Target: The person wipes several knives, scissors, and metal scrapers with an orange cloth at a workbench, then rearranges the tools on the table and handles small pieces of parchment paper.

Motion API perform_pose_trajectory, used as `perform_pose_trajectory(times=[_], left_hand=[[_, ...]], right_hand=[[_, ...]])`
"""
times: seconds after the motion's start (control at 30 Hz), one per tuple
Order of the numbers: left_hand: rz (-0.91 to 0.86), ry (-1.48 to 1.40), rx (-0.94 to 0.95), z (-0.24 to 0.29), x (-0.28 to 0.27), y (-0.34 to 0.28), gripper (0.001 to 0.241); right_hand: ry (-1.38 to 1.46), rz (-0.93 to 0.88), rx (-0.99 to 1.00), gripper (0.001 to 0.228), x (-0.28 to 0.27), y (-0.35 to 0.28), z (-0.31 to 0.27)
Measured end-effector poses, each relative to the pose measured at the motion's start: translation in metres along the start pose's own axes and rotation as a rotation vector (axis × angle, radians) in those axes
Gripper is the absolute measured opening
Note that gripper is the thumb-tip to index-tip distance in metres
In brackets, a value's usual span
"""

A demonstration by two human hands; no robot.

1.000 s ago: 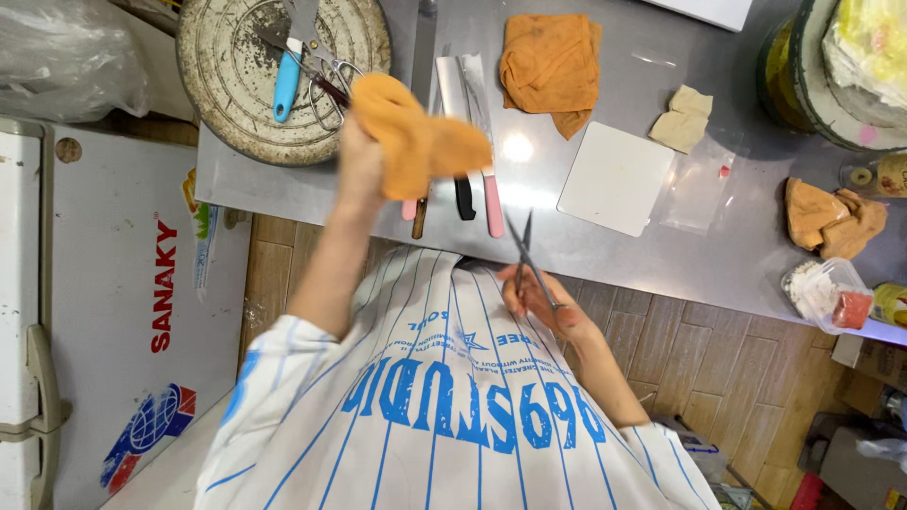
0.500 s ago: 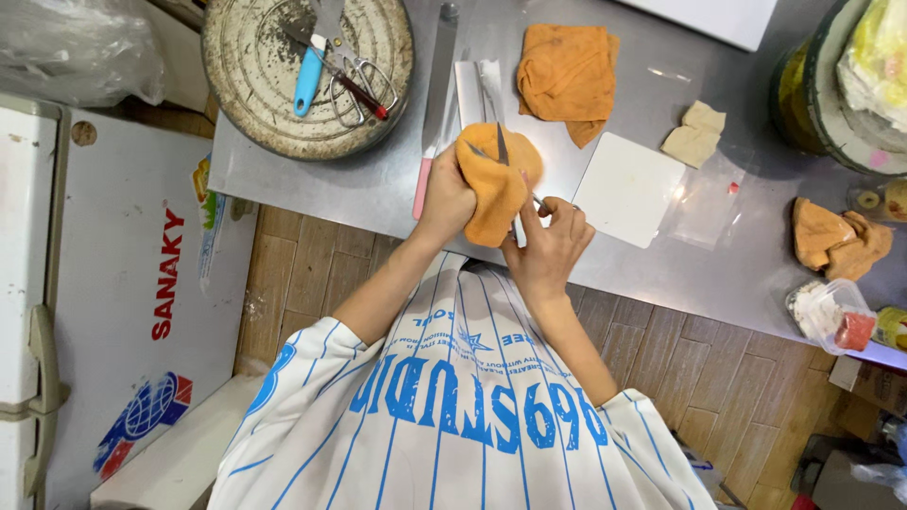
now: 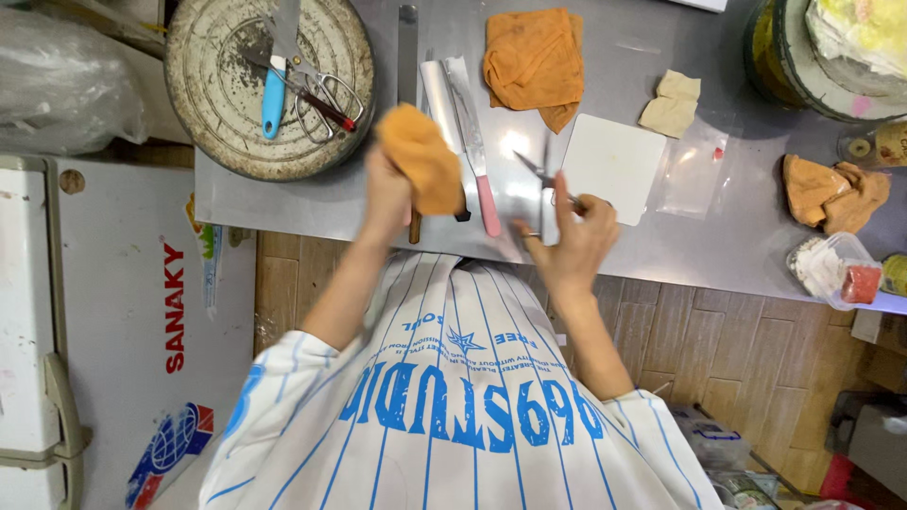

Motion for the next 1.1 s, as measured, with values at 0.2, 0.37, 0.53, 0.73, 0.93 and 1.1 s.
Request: perform_pose_trajectory(times=[0.2,0.37,0.53,0.73,0.93,1.1], left_hand=[[-0.074,0.236,0.036,-0.049,0.042,-0.014,0.031],[-0.062,0.007,-0.059,-0.051,0.018,-0.009,0.050],[-0.034,0.046,-0.101,-0.057,0.015,-0.015,0.043],[0.075,0.183,-0.078,-0.028,0.003,-0.009,0.046],[0.093,0.188,-0.057,0.011,-0.042,-0.006,0.026],[-0.215,0.240,0.021,-0.038,0.019,-0.016,0.042]], right_hand=[[-0.052,-0.012,-0.082,0.076,0.042,0.003,-0.041],[-0.127,0.021,-0.223,0.066,0.036,-0.003,-0.040],[-0.157,0.002,-0.231,0.067,0.036,-0.006,-0.038],[-0.165,-0.053,-0.195,0.067,0.031,-0.013,-0.027],[0.340,-0.282,0.137,0.097,0.031,-0.011,0.021],[0.786,-0.464,0.008,0.109,0.074,-0.003,-0.009]])
Point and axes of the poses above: each hand's wrist, its own y-axis towards the middle knuckle, its own x-axis out of the palm, z = x × y, the point moved 6 cm from there along y, towards the middle knuckle, and after that the axes turned 9 degrees about -z, right-handed, at the moved point
